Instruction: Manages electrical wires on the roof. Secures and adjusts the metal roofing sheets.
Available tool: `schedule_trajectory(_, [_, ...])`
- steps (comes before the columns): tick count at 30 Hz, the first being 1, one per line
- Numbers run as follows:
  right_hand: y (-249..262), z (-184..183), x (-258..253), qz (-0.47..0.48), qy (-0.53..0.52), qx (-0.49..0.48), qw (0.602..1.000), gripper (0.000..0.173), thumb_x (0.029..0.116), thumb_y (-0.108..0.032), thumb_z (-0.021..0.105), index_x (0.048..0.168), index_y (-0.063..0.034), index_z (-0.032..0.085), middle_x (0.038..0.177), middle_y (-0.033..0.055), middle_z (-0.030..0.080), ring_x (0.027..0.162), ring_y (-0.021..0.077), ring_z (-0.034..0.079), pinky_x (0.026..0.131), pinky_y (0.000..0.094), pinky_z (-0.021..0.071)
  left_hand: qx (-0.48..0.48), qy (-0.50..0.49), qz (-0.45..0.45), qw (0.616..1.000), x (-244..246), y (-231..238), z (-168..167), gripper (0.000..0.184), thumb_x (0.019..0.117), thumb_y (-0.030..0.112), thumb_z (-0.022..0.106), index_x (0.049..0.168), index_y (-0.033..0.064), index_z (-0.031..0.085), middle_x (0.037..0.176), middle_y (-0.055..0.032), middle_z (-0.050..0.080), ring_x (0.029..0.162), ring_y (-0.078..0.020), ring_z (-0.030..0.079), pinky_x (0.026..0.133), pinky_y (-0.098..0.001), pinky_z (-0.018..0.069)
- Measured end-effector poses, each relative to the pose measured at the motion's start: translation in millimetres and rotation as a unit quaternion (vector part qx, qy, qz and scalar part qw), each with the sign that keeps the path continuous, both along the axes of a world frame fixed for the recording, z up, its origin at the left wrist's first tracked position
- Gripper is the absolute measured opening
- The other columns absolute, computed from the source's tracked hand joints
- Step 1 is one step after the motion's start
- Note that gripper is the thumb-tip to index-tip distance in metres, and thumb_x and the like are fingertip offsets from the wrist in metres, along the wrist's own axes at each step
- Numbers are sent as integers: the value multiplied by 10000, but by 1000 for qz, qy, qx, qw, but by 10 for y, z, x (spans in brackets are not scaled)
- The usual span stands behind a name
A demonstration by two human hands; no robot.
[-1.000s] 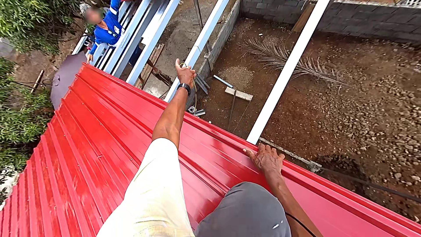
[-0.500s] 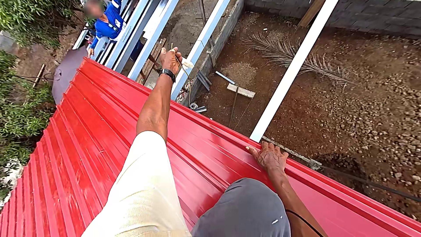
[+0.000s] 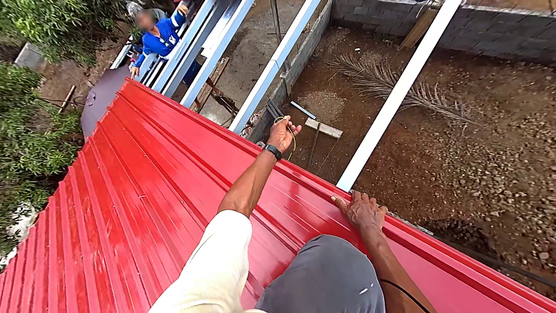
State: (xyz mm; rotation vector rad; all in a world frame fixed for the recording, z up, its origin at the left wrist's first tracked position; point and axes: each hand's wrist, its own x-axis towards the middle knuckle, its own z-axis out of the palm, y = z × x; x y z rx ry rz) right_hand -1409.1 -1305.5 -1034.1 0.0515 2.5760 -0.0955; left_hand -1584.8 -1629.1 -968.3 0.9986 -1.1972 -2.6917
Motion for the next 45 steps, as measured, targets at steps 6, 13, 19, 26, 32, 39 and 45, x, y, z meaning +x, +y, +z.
schedule_trajectory(6, [12,26,0,-22,21,-40,999,1119,778,-941,424,1583,-164,398,1460,184,567,1347,424,513,1073,715,351,-113,105,-86,984,608,901,76,387,1092,339,426,1470,274,473,977,-30,550,783,-154,588,797,-397,562])
schedule_trajectory(13, [-18,316,-42,-54,107,-247,961,983,876,-699,638,1659,-298,200,1619,146,393,1477,415,375,1088,786,287,-272,178,-172,930,1165,1476,331,375,1103,132,347,1370,-31,553,1128,-182,726,1073,-254,701,1026,-447,535])
schedule_trajectory(19, [-444,301,-139,-40,151,-456,876,543,1047,-219,533,1514,39,434,1514,252,485,1429,307,468,1210,424,372,-272,210,-223,913,1444,1583,497,353,1099,120,355,1335,-39,563,1080,-163,739,1040,-237,707,999,-431,550])
schedule_trajectory(26, [-783,563,-307,-114,157,-449,872,375,1106,-244,411,1216,-10,682,1028,192,729,993,304,709,930,556,536,-256,194,-219,921,1368,1304,596,414,1102,186,408,1461,13,520,1300,-166,679,1161,-231,669,1007,-405,536])
schedule_trajectory(32, [-743,487,-436,-186,101,-535,818,361,1109,-231,404,1170,-22,690,1106,123,741,989,208,739,911,431,613,-345,103,-206,910,1418,1056,-152,476,1035,58,356,1489,-24,472,1504,-205,518,1395,-276,505,1159,-448,414])
schedule_trajectory(39, [-789,598,-425,-123,103,-462,872,372,1101,-318,440,1124,-59,706,1016,120,737,957,233,727,902,491,589,-490,83,-343,798,1730,1126,-612,428,1025,154,504,1444,105,574,1407,-124,617,1307,-252,582,1120,-539,434])
schedule_trajectory(45, [-857,789,-496,-139,106,-493,852,385,1103,-331,433,1139,-70,713,1039,86,756,929,185,748,876,441,621,-546,17,-391,741,1525,1112,-685,327,1043,257,500,1275,134,695,1232,-112,694,1209,-280,620,1040,-548,477])
